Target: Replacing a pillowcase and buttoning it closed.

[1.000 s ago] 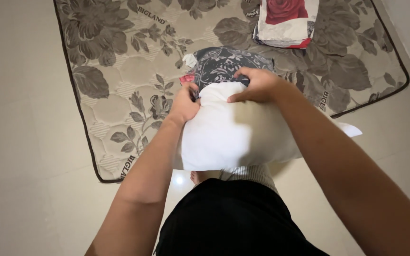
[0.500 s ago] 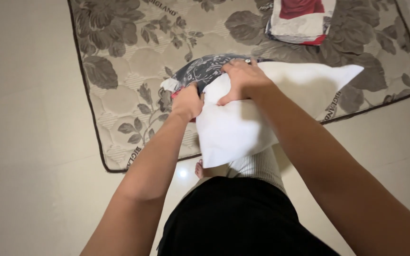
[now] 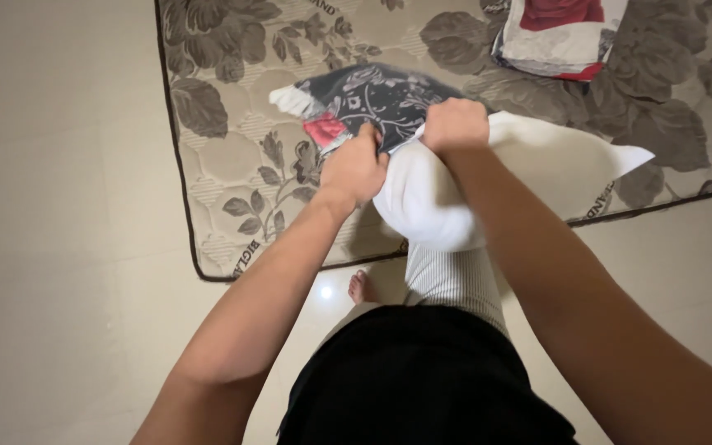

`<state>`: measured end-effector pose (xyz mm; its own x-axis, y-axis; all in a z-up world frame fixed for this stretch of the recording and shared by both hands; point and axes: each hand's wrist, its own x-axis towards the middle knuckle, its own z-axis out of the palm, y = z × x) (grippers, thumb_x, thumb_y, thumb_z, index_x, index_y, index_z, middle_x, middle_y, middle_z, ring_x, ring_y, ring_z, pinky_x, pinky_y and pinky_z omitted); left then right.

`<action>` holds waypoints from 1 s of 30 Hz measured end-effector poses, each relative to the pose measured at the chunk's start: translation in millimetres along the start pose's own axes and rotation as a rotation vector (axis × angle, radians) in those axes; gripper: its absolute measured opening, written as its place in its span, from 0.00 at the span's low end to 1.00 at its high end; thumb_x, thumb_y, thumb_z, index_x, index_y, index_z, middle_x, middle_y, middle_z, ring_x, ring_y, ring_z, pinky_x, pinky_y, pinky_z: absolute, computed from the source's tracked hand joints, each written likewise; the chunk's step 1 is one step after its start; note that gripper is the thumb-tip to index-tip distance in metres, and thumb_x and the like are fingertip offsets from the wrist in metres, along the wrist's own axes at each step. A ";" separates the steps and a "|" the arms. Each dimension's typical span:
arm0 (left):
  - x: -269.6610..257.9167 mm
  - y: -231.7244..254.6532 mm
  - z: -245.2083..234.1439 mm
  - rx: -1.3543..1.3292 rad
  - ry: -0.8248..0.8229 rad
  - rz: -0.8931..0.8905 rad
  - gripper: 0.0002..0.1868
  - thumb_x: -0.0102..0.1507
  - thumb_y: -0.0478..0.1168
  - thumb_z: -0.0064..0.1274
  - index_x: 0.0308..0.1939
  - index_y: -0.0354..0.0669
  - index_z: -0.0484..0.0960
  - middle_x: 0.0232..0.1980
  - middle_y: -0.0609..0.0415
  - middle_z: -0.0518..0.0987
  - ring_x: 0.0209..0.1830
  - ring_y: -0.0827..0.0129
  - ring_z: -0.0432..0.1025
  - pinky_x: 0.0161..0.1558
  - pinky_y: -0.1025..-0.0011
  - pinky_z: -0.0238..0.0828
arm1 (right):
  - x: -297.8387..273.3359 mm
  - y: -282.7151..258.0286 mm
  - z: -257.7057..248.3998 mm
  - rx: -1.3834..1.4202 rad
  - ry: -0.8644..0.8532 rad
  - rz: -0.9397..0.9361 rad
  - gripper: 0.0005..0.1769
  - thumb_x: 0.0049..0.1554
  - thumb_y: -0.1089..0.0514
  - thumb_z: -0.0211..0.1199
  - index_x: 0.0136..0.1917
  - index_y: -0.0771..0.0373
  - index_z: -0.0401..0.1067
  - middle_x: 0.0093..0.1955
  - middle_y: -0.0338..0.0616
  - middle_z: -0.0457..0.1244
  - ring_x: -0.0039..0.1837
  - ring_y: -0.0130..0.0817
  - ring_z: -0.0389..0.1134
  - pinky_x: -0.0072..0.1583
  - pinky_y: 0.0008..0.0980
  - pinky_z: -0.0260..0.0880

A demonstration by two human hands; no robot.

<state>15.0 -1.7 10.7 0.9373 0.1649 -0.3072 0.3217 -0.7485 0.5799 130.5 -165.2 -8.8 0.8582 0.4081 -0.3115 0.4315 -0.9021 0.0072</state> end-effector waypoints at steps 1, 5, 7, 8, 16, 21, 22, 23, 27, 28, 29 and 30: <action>3.5 -0.6 1.4 -0.033 0.048 0.004 0.17 0.63 0.46 0.51 0.54 0.46 0.74 0.46 0.39 0.83 0.49 0.43 0.78 0.53 0.51 0.71 | -1.1 4.1 -13.1 0.028 0.021 0.006 0.20 0.53 0.45 0.65 0.53 0.57 0.82 0.51 0.55 0.71 0.56 0.51 0.73 0.57 0.46 0.72; 6.0 -2.2 -21.2 -0.217 0.197 -0.061 0.21 0.61 0.48 0.57 0.54 0.46 0.74 0.42 0.40 0.83 0.46 0.45 0.78 0.49 0.56 0.72 | 17.9 35.2 -22.8 0.124 0.125 -0.093 0.21 0.53 0.44 0.66 0.56 0.55 0.81 0.49 0.57 0.70 0.54 0.55 0.72 0.56 0.49 0.70; 12.5 -12.2 -25.4 -0.863 0.146 -0.102 0.21 0.65 0.43 0.51 0.61 0.44 0.71 0.48 0.42 0.81 0.31 0.37 0.78 0.36 0.51 0.76 | 34.3 56.0 -22.6 0.225 0.273 -0.210 0.22 0.54 0.46 0.65 0.57 0.59 0.79 0.49 0.60 0.70 0.52 0.60 0.71 0.56 0.52 0.68; 31.7 -39.2 -3.9 -0.866 0.150 -0.096 0.21 0.65 0.43 0.51 0.61 0.44 0.71 0.48 0.42 0.81 0.31 0.37 0.78 0.36 0.51 0.76 | 36.9 60.8 -29.6 0.220 0.279 -0.212 0.22 0.54 0.46 0.65 0.57 0.59 0.79 0.49 0.60 0.70 0.52 0.60 0.71 0.56 0.52 0.68; 92.1 -110.6 51.6 -0.686 0.047 0.026 0.37 0.61 0.44 0.61 0.71 0.33 0.65 0.65 0.43 0.75 0.62 0.61 0.72 0.61 0.67 0.68 | 37.6 68.0 -113.0 0.779 0.430 -0.284 0.18 0.62 0.52 0.59 0.57 0.67 0.78 0.51 0.58 0.71 0.55 0.52 0.72 0.58 0.43 0.71; 124.3 -61.0 -38.0 -1.082 0.173 0.195 0.32 0.68 0.52 0.48 0.69 0.31 0.72 0.65 0.45 0.79 0.62 0.62 0.74 0.64 0.67 0.70 | 26.4 69.9 -105.7 1.591 0.241 -0.121 0.19 0.65 0.51 0.54 0.59 0.67 0.73 0.48 0.46 0.74 0.51 0.36 0.76 0.51 0.36 0.77; 123.1 -49.1 -62.3 -1.138 0.165 0.213 0.32 0.69 0.54 0.45 0.68 0.32 0.73 0.64 0.45 0.80 0.61 0.62 0.75 0.64 0.67 0.70 | 13.2 63.3 -109.0 1.818 0.092 0.103 0.20 0.64 0.48 0.52 0.60 0.64 0.71 0.46 0.42 0.75 0.50 0.32 0.77 0.48 0.32 0.79; 144.1 -70.6 -50.9 -1.140 0.167 0.212 0.32 0.69 0.54 0.45 0.68 0.32 0.73 0.64 0.45 0.80 0.61 0.62 0.75 0.64 0.67 0.70 | 19.4 82.5 -85.7 1.815 0.090 0.102 0.20 0.64 0.48 0.52 0.60 0.64 0.71 0.46 0.42 0.75 0.50 0.32 0.77 0.48 0.32 0.79; 118.5 -53.7 -41.5 -0.507 0.160 0.283 0.32 0.68 0.59 0.47 0.67 0.40 0.79 0.63 0.44 0.82 0.63 0.59 0.75 0.65 0.63 0.67 | 37.2 131.6 -38.5 1.387 -0.171 -0.016 0.23 0.69 0.48 0.56 0.60 0.72 0.72 0.39 0.54 0.63 0.35 0.42 0.61 0.35 0.38 0.53; 84.3 -23.4 -48.0 -0.493 -0.018 0.037 0.36 0.64 0.66 0.54 0.63 0.43 0.81 0.59 0.44 0.84 0.62 0.61 0.77 0.65 0.66 0.69 | 39.7 137.8 -38.3 1.298 -0.089 0.018 0.23 0.69 0.47 0.56 0.60 0.71 0.72 0.41 0.55 0.64 0.38 0.44 0.61 0.37 0.40 0.54; 75.3 -23.3 -29.4 -0.493 -0.028 0.033 0.36 0.64 0.66 0.54 0.63 0.43 0.81 0.59 0.44 0.84 0.62 0.61 0.77 0.65 0.66 0.69 | 37.2 141.1 -34.4 1.300 -0.094 0.028 0.23 0.69 0.47 0.56 0.60 0.71 0.72 0.41 0.55 0.64 0.38 0.44 0.61 0.37 0.40 0.54; 66.1 -23.7 -10.9 -0.445 -0.050 0.041 0.36 0.61 0.65 0.54 0.66 0.49 0.78 0.59 0.44 0.82 0.62 0.59 0.76 0.65 0.65 0.67 | 34.8 143.9 -30.3 1.208 -0.024 0.065 0.23 0.69 0.46 0.57 0.60 0.70 0.73 0.43 0.57 0.64 0.40 0.46 0.62 0.40 0.41 0.56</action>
<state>70.8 34.0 -15.2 0.9463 0.1011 -0.3070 0.3211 -0.4030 0.8570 230.9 -276.6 10.2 0.8576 0.3658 -0.3616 -0.1614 -0.4761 -0.8645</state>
